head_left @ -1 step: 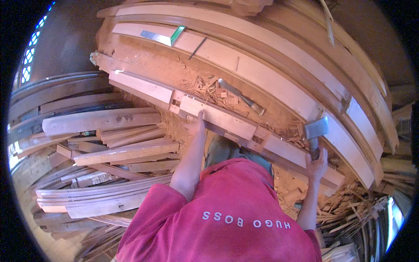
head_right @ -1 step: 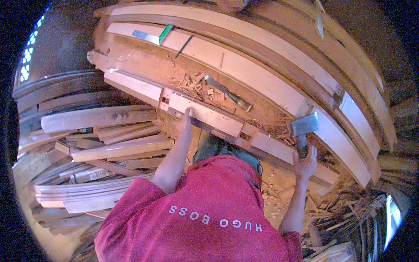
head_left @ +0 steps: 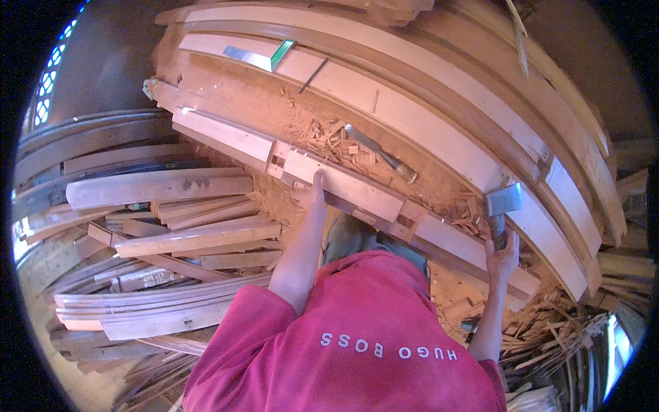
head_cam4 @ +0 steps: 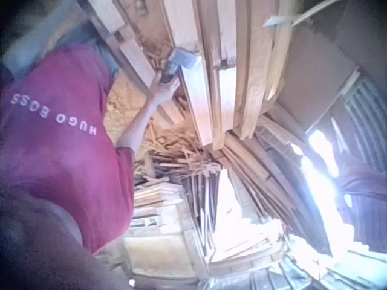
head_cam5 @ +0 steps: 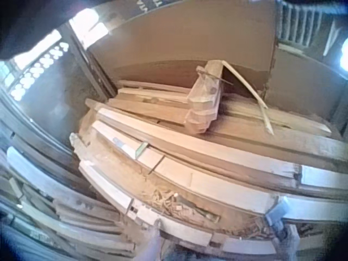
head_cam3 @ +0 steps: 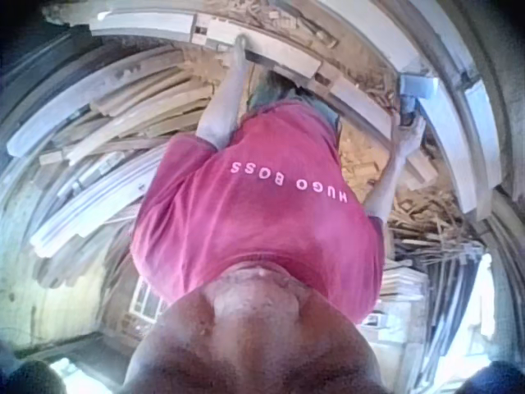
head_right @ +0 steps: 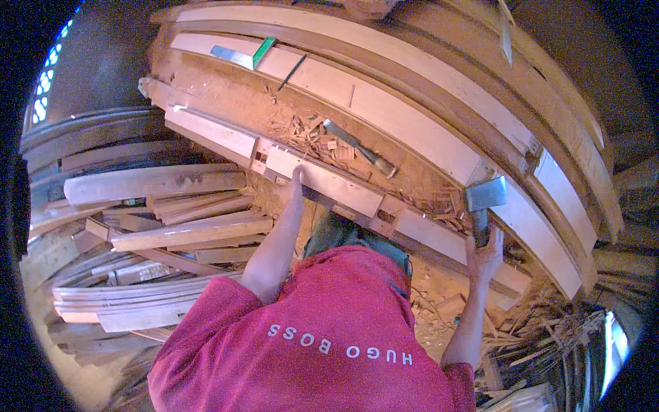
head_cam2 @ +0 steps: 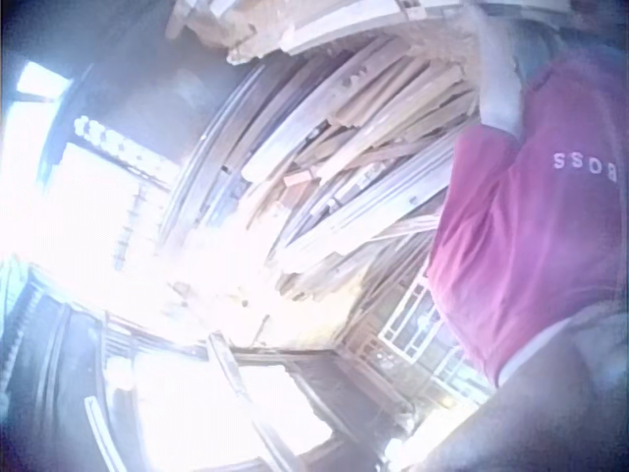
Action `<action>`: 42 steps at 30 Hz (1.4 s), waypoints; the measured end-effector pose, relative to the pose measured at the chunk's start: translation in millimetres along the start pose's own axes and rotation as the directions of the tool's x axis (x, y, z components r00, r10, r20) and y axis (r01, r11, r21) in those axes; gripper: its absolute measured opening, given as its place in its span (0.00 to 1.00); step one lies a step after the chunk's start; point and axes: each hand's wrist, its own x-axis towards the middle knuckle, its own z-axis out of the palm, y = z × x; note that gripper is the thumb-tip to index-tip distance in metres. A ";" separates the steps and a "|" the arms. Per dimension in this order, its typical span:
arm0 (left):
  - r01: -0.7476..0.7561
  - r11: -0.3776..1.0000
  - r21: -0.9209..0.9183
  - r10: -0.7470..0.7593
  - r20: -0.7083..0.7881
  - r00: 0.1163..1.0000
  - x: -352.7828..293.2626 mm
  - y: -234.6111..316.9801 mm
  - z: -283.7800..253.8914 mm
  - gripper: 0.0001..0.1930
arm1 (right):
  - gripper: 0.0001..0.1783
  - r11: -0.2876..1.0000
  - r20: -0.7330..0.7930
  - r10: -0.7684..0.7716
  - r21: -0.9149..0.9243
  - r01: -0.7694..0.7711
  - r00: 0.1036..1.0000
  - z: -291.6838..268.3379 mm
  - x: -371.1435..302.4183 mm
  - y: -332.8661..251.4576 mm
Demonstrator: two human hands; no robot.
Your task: The person uses a chisel and mallet to carve a notch into a wooden plank, then measures and marks another plank with a try square and pencil. The person continues to chisel the marked plank.
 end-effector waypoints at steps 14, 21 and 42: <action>0.303 0.692 -0.655 -0.025 0.397 0.917 62.0 -23.9 18.6 0.46 | 0.31 0.933 -0.182 -0.226 -0.323 0.159 0.957 3.0 40.0 13.4; 0.416 0.663 -0.622 -0.052 0.517 0.855 101.7 -33.0 18.6 0.34 | 0.24 0.995 0.009 -0.043 0.090 0.042 0.999 64.6 -74.2 10.2; 0.059 0.827 -0.559 0.093 0.239 0.966 -6.5 76.4 -9.2 0.19 | 0.39 -0.502 0.698 0.556 0.714 -0.488 0.451 87.0 -69.2 103.4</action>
